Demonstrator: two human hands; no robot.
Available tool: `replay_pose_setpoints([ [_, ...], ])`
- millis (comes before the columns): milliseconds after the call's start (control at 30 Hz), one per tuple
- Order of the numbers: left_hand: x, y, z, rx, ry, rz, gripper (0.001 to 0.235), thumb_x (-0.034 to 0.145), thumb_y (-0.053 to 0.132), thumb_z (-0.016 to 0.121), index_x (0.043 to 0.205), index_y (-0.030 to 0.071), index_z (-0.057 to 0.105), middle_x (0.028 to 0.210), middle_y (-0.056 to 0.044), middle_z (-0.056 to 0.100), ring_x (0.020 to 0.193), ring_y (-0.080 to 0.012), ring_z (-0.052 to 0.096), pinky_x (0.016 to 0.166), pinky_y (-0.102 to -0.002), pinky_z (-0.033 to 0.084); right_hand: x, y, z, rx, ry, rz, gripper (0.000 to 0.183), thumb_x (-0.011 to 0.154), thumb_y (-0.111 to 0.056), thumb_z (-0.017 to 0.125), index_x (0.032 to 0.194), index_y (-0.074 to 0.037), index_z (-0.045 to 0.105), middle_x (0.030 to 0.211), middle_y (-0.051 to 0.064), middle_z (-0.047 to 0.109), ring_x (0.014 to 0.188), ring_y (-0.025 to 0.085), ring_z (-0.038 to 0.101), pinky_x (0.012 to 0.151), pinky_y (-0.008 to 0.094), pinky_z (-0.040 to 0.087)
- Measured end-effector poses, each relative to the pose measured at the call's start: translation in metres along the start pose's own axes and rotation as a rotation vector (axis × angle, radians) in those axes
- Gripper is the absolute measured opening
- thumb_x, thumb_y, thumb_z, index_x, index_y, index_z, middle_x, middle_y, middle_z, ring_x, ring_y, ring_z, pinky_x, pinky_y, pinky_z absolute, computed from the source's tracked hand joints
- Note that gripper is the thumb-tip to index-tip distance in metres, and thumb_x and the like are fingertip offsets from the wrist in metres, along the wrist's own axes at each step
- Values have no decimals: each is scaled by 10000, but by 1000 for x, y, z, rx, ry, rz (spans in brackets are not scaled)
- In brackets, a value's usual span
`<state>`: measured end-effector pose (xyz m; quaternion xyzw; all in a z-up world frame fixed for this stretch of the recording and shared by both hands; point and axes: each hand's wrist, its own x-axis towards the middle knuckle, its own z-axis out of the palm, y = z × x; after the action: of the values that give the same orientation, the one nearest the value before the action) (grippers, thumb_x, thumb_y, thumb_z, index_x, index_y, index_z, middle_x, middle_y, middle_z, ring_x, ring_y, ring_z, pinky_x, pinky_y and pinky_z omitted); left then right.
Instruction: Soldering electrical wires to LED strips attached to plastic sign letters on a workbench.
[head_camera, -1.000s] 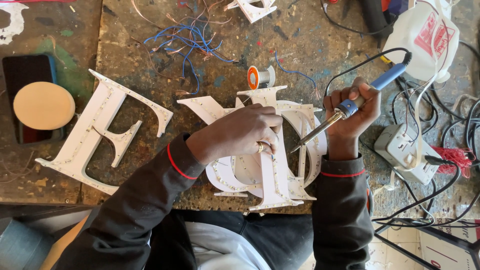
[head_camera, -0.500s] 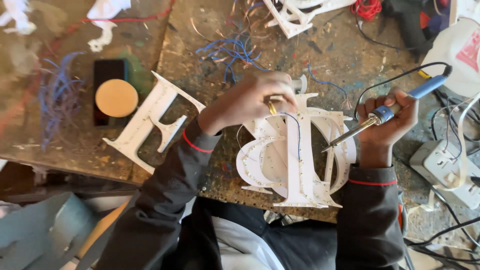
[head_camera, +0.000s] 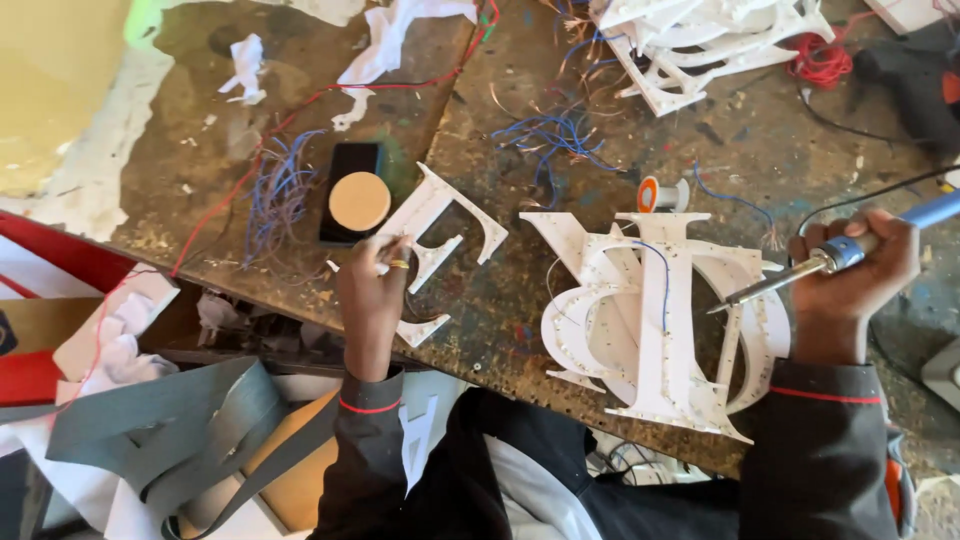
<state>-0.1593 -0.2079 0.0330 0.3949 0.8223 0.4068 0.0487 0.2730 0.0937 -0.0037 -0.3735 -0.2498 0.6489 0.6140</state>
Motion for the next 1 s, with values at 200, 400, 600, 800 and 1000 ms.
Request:
replay_pose_setpoints([
  [200,20,-43,6,372,-126,-283,490,1103,577,677,1180,136,877,1131,-95,845,989,-331,784,727,-496,582,-5,-2,0,-21,-5,-28,201,890,-334,655,715,-245,614,614,-106,498,554,109,388,568,323,275],
  [400,28,-49,38,237,-45,-243,347,992,62,667,1029,296,920,1237,60,798,969,-234,770,600,-441,545,7,-5,-7,44,-1,-34,234,885,-304,655,694,-224,547,577,-72,425,485,111,305,542,337,195],
  [600,29,-52,30,-342,105,-56,240,1081,278,730,1184,125,883,1076,-44,890,935,-163,805,786,-312,620,12,-4,-11,46,-12,-74,241,929,-271,673,720,-207,571,568,-53,447,469,125,352,533,348,264],
  [800,-4,47,-41,-660,-58,-146,308,1064,327,736,1264,120,845,1117,-32,890,1119,-179,844,1149,-432,676,15,-15,-39,-71,-260,-301,320,1181,-547,686,1017,-274,650,783,-131,604,597,23,490,582,236,400],
  [1000,-50,91,-38,-892,-618,49,310,1163,282,600,1223,80,826,812,-24,742,762,-171,740,981,-430,665,-68,-23,-33,-111,-441,-325,341,1129,-518,776,1334,-289,629,903,-53,575,731,93,512,674,235,414],
])
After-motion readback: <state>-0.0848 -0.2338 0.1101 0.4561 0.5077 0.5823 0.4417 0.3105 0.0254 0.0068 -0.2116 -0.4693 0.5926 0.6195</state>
